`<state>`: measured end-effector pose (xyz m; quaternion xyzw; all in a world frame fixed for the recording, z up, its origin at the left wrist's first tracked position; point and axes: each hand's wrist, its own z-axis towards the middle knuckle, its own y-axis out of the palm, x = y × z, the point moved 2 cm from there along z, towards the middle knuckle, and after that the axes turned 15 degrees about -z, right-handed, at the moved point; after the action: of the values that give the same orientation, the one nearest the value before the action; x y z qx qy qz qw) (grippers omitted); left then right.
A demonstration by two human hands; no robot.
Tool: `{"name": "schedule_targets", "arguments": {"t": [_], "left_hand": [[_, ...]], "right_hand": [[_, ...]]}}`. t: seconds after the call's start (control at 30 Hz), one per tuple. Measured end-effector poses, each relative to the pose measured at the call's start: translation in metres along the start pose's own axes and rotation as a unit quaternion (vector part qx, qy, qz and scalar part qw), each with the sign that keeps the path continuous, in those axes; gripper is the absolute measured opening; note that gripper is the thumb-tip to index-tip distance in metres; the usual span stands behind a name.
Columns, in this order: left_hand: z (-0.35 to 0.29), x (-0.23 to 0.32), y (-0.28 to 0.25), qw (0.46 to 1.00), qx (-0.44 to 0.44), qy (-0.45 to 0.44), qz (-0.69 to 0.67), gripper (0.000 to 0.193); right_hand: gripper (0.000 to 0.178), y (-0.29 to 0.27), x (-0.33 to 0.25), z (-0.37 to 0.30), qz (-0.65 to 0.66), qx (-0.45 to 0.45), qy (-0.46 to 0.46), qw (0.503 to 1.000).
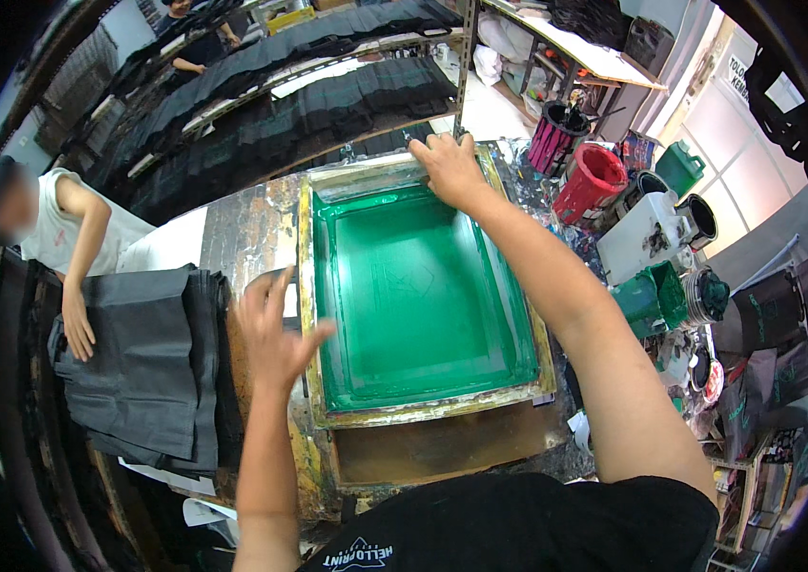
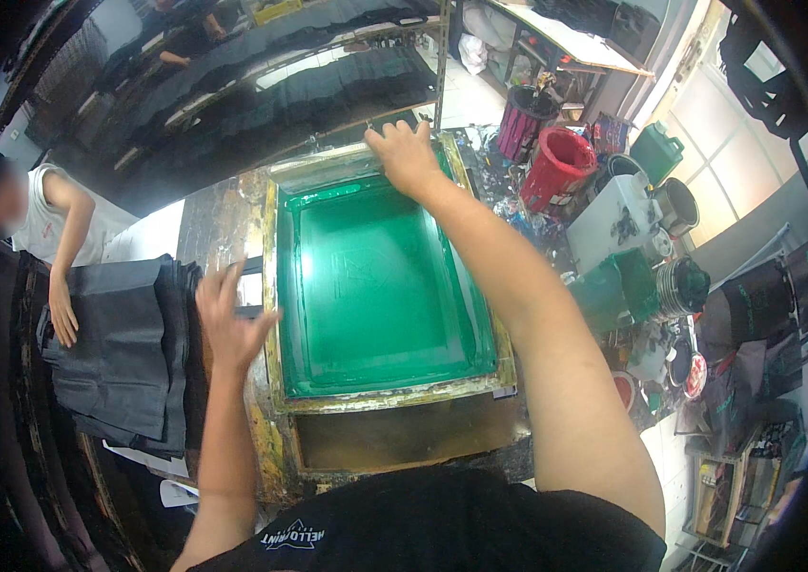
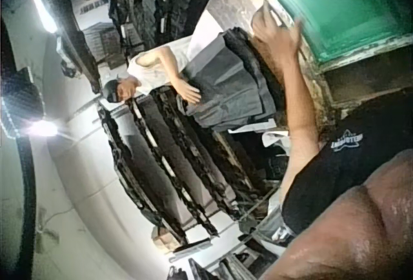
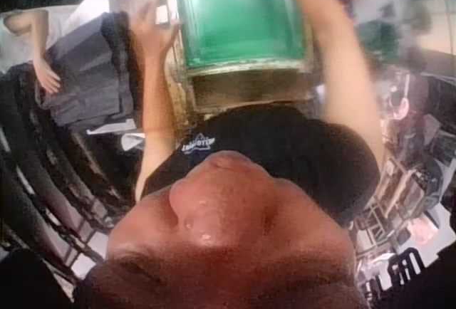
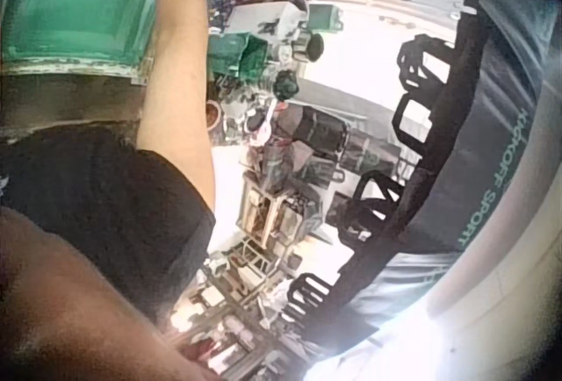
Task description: The person performs screen printing on black bags by placing a bag on the work surface, lowering a screen frame, applying ink with a squeegee, and then lifting the screen to reveal the printed logo.
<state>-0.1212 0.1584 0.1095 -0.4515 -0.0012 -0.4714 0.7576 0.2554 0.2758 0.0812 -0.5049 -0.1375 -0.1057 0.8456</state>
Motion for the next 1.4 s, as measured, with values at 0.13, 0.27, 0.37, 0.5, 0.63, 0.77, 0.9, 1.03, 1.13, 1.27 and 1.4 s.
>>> {"name": "schedule_targets", "arguments": {"t": [0.13,0.27,0.37,0.5,0.63,0.77,0.9,1.03,1.13,1.27,1.4], "left_hand": [[0.112,-0.023,0.067,0.998,0.001,0.061,-0.006,0.092],[0.149,-0.072,0.135,0.993,-0.034,0.056,0.102,0.08],[0.16,-0.076,0.158,0.992,-0.034,0.029,0.118,0.069],[0.161,-0.07,0.159,0.989,-0.03,0.074,0.124,0.068],[0.14,-0.064,0.15,0.985,-0.005,0.095,0.143,0.066],[0.106,-0.043,0.136,0.988,-0.03,0.067,0.138,0.064],[0.058,-0.015,0.114,0.987,0.0,0.096,0.128,0.064],[0.01,0.022,0.096,0.987,-0.007,0.102,0.122,0.063],[-0.029,0.05,0.076,0.989,-0.021,0.083,0.118,0.063],[-0.072,0.077,0.055,0.993,-0.031,0.072,0.088,0.063],[-0.105,0.098,0.039,0.993,-0.069,0.056,0.077,0.06]], "right_hand": [[0.038,0.022,-0.019,-0.015,-0.041,0.075,0.012,0.996],[0.037,0.016,-0.029,-0.011,-0.013,0.075,-0.009,0.997],[0.036,0.017,-0.02,-0.01,-0.003,0.071,-0.019,0.997],[0.039,0.013,-0.011,-0.016,-0.014,0.051,-0.028,0.998],[0.032,-0.001,-0.018,-0.028,-0.007,0.029,-0.04,0.999],[0.029,-0.022,-0.029,-0.066,-0.004,0.038,-0.037,0.999],[0.026,-0.055,-0.045,-0.112,0.009,0.047,-0.042,0.998],[0.027,-0.094,-0.053,-0.168,0.002,0.02,-0.045,0.999],[0.027,-0.124,-0.065,-0.205,0.002,-0.007,-0.047,0.999],[0.026,-0.157,-0.08,-0.251,0.016,-0.014,-0.044,0.999],[0.025,-0.184,-0.09,-0.289,0.029,-0.025,-0.042,0.998]]}}
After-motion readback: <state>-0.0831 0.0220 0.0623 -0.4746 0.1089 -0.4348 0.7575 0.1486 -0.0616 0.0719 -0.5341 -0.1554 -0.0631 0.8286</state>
